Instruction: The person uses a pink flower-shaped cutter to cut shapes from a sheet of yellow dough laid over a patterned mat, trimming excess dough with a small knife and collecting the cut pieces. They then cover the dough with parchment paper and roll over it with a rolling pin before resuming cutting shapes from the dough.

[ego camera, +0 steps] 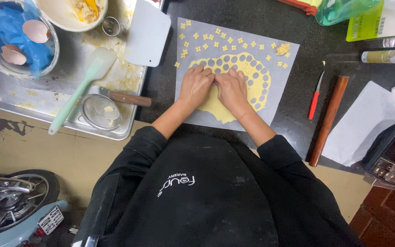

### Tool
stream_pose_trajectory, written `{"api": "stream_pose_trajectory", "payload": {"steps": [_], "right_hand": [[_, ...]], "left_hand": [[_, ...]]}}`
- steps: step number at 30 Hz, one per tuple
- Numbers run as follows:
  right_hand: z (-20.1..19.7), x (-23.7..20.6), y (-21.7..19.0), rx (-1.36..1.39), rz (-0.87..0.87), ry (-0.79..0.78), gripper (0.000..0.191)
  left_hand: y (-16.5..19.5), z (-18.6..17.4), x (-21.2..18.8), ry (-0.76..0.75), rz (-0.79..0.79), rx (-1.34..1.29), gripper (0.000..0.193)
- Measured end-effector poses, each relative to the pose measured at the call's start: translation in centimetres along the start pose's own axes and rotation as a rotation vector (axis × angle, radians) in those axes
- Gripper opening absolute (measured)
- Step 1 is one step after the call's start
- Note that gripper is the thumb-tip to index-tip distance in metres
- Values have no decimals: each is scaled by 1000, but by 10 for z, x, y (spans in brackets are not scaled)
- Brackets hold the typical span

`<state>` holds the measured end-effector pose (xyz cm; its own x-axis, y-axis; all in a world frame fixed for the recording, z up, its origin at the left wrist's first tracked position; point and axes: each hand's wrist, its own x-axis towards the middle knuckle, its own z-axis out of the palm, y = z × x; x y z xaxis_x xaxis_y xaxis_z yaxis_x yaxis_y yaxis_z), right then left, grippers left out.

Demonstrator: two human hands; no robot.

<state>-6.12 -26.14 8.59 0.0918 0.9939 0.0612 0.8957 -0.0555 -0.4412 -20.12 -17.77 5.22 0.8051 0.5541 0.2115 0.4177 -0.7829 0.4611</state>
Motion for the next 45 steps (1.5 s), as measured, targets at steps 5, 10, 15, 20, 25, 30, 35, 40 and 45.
{"api": "stream_pose_trajectory", "payload": {"steps": [5, 10, 15, 20, 25, 30, 35, 40, 45], "right_hand": [[1, -1, -1, -38, -18, 17, 11], [6, -4, 0, -72, -13, 31, 9], [9, -12, 4, -44, -69, 150, 3], [17, -31, 11, -57, -74, 183, 7], [12, -55, 19, 123, 69, 306, 11], [14, -63, 11, 115, 10, 264, 11], [22, -48, -3, 105, -55, 219, 11], [20, -35, -9, 72, -69, 193, 9], [20, -30, -10, 49, -72, 160, 8]], "left_hand": [[-1, 2, -1, 26, 1, -11, 3], [-3, -1, -1, 21, 19, -3, 3], [-2, -16, -4, 82, -25, -73, 11], [-6, -41, -28, 139, -129, -129, 20], [-4, -59, -56, 123, -245, -151, 19], [5, -55, -69, 107, -287, -186, 13], [6, -48, -69, 92, -282, -187, 13], [5, -42, -66, 113, -266, -180, 11], [6, -30, -51, 137, -187, -176, 10]]}}
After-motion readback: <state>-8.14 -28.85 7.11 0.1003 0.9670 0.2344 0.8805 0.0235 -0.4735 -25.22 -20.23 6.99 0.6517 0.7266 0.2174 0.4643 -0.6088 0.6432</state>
